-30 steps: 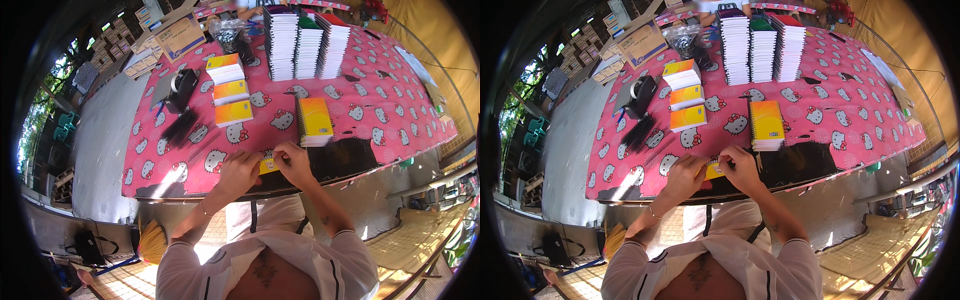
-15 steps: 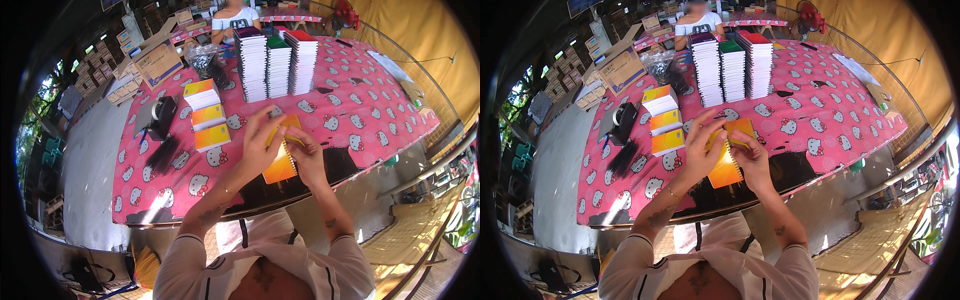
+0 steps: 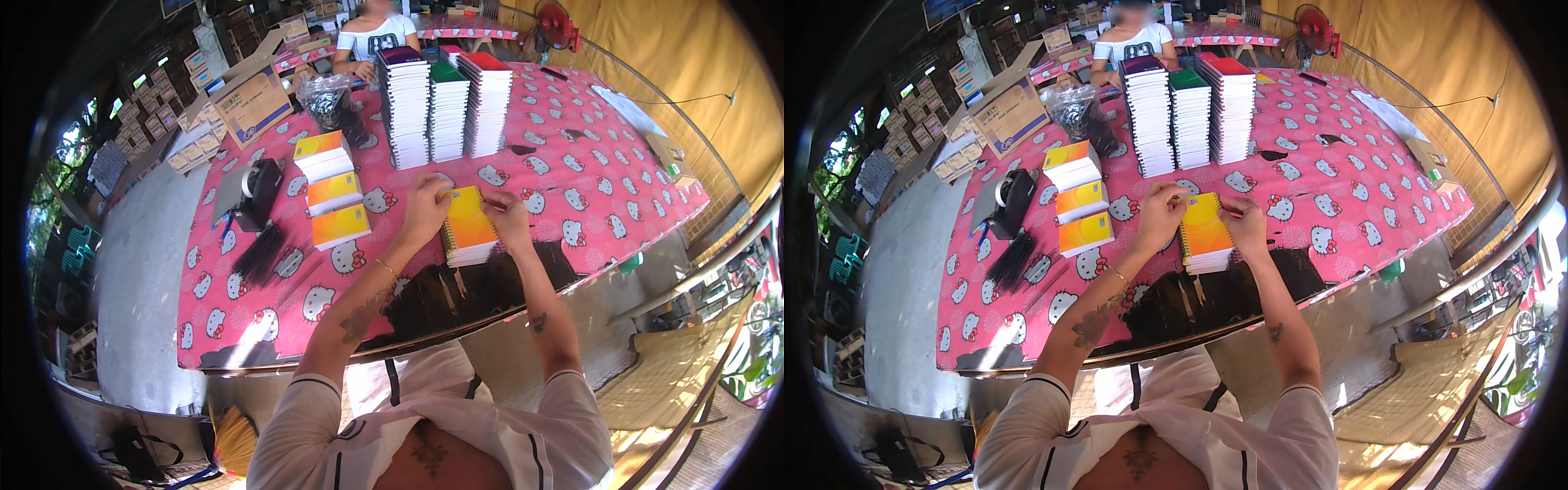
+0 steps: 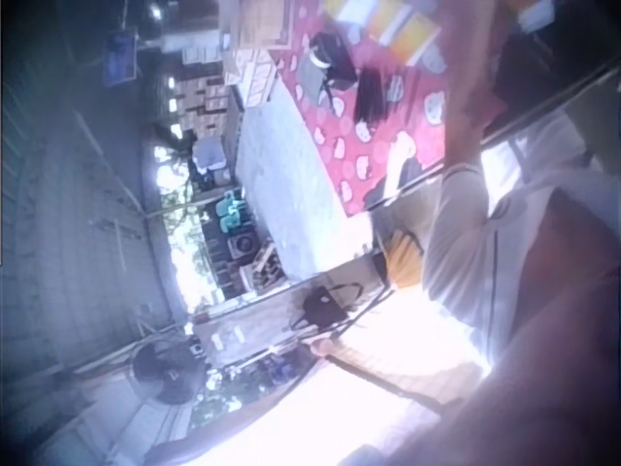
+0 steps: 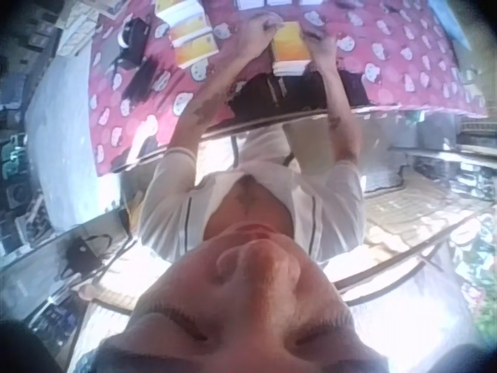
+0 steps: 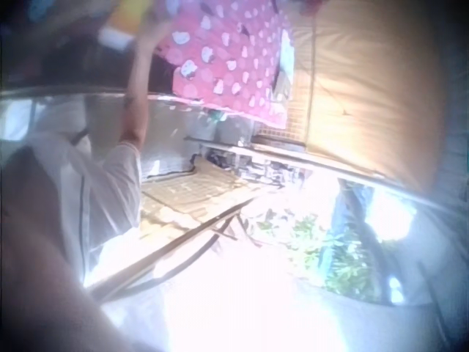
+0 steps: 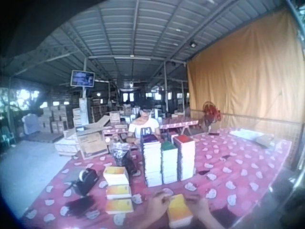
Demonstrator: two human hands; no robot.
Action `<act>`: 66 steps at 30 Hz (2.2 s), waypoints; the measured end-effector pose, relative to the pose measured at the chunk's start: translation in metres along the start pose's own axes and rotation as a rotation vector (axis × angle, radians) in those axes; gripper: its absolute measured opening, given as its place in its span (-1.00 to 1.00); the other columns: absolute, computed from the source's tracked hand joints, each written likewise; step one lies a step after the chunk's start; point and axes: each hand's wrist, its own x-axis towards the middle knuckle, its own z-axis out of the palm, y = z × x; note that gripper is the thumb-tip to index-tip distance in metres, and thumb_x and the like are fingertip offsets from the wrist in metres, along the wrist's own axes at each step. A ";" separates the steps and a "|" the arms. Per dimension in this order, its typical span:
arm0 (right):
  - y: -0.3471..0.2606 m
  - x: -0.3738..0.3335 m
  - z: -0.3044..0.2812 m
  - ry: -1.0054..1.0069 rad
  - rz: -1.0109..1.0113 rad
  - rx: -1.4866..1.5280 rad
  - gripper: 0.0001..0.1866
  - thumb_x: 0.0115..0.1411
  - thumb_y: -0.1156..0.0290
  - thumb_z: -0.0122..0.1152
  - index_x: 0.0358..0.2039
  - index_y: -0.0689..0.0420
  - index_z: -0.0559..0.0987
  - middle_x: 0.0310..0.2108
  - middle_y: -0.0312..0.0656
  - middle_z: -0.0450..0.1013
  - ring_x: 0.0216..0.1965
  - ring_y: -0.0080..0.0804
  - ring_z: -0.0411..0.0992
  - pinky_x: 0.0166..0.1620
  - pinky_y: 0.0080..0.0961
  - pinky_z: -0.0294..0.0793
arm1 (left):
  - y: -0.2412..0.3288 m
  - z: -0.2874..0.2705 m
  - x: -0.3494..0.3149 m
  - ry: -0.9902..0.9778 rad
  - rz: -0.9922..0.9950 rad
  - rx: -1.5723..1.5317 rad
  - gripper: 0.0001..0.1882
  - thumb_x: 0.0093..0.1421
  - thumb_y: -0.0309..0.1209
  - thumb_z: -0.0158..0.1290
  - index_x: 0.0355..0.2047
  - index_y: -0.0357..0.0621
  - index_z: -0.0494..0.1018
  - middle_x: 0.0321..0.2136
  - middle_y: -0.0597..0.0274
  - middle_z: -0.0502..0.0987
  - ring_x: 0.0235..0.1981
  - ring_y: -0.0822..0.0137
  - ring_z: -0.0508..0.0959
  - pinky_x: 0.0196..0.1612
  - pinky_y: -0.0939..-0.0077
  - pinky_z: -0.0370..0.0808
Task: The person assembles small notebooks by hand by aligning pages and covers and then threading a spiral wire binder through the pre-punched holes.
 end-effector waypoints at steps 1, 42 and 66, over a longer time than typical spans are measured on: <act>0.001 0.002 -0.002 0.005 0.031 -0.037 -0.65 0.14 0.52 0.33 -0.04 0.27 0.63 -0.10 -0.07 0.53 -0.14 -0.30 0.58 -0.07 -0.45 0.57 | -0.001 -0.001 0.003 0.090 0.091 0.027 -0.77 0.11 -0.56 0.22 -0.18 -0.23 0.60 -0.19 0.03 0.57 -0.24 0.18 0.62 -0.20 0.44 0.58; -0.056 0.088 0.040 -0.874 0.017 -0.686 0.00 0.22 -0.53 -0.32 -0.21 0.27 0.66 -0.18 0.14 0.57 -0.05 -0.01 0.53 0.06 -0.19 0.43 | 0.050 0.012 -0.122 -0.606 -0.100 -0.106 -0.66 0.30 -0.21 0.11 -0.13 -0.25 0.61 -0.39 0.09 0.62 -0.36 0.27 0.62 -0.18 0.43 0.51; -0.012 -0.026 -0.006 -0.361 0.717 0.560 -0.03 0.29 -0.41 -0.15 0.42 0.14 0.15 0.41 -0.09 0.12 0.41 -0.24 0.07 0.41 -0.23 -0.03 | -0.081 -0.151 -0.097 0.135 0.199 0.878 -0.80 0.12 -0.51 0.13 -0.21 -0.16 0.59 -0.30 0.02 0.60 -0.26 0.01 0.59 -0.16 0.21 0.56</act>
